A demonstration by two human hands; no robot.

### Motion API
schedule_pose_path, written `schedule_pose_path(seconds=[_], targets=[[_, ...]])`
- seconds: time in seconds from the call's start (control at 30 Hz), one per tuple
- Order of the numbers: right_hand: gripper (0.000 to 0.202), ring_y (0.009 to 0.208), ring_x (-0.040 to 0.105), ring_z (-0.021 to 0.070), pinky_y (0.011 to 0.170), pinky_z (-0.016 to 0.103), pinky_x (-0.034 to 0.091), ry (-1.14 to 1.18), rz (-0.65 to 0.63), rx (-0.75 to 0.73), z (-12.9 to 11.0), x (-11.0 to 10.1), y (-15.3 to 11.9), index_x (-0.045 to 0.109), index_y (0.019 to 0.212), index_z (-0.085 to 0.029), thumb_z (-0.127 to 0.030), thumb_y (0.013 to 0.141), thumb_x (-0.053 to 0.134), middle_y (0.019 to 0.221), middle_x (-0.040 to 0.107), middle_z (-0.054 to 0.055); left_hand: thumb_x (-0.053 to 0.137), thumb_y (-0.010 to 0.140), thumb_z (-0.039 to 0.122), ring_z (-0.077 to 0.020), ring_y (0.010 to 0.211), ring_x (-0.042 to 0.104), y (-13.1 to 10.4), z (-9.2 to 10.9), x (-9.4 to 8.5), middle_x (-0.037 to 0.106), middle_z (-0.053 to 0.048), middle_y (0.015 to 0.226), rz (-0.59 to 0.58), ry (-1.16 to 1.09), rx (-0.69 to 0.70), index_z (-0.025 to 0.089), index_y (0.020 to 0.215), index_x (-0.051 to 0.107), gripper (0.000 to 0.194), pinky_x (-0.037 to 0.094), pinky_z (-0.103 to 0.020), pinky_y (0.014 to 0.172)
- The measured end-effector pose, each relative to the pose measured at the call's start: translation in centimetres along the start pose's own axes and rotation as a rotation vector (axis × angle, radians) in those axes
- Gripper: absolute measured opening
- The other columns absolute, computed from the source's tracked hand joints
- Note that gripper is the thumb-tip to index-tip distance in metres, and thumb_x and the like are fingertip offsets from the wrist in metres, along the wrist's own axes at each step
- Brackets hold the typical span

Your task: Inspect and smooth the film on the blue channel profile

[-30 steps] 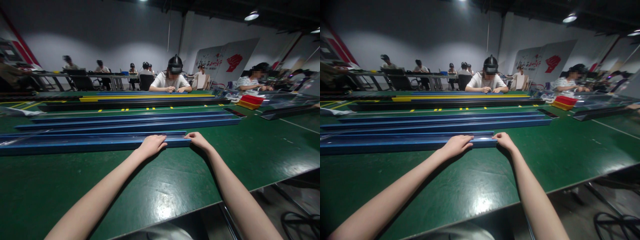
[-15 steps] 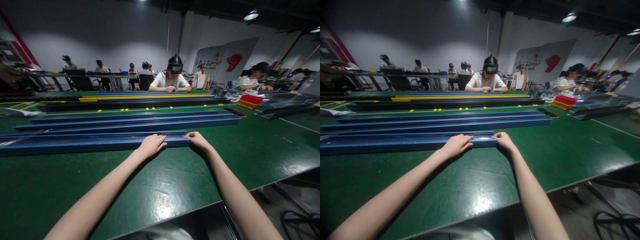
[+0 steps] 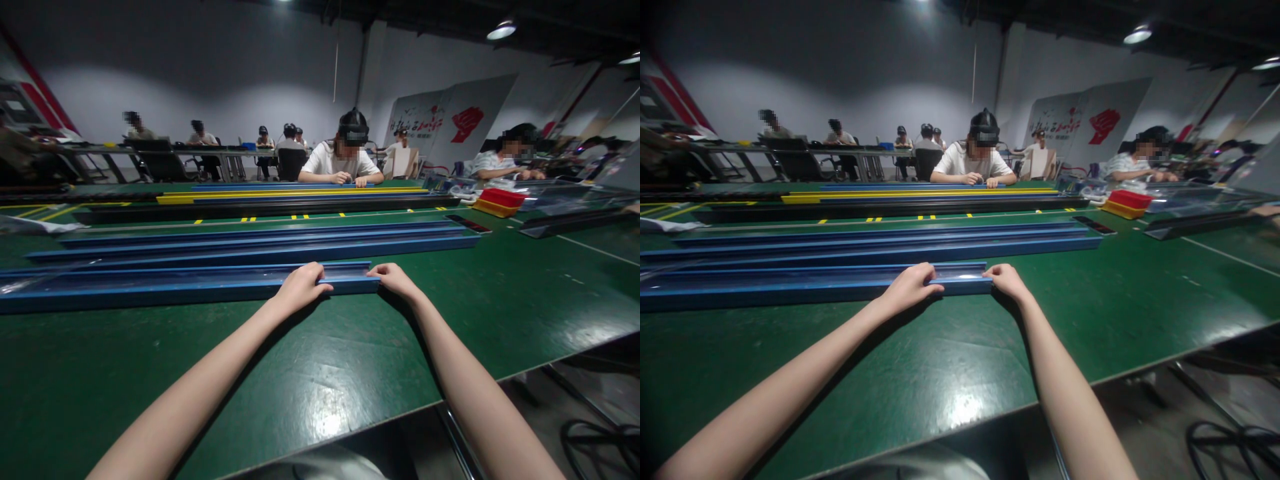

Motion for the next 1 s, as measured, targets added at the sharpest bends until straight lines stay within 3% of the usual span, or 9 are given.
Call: schedule_pose_path(seconds=[0.4,1.0], targets=[[0.021,0.070,0.059,0.0159,0.063,0.022,0.041,-0.051,0.004,-0.014,-0.1,0.0,0.0,0.067,0.066,-0.014,-0.031,0.066,0.055,0.070,0.067,0.006,0.054,0.080,0.037,-0.0163,0.075,0.055,-0.3,0.2,0.0,0.060,-0.001,0.081,-0.029,0.072,-0.054,0.019,0.076,0.053,0.019,0.038,-0.025,0.061],[0.032,0.058,0.053,0.0125,0.055,0.022,0.035,-0.142,0.072,0.013,-1.1,-0.9,-0.6,0.063,0.058,-0.016,-0.046,0.064,0.057,0.056,0.060,0.002,0.052,0.080,0.037,-0.0164,0.079,0.055,-0.4,0.0,0.3,0.060,-0.001,0.085,-0.011,0.081,-0.044,0.020,0.081,0.054,0.017,0.039,-0.025,0.064]])
Point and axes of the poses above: each hand's wrist, its own y-axis towards the middle knuckle, its own x-axis out of the palm, z = x × y, the point moved 8 cm from there along y, towards the middle knuckle
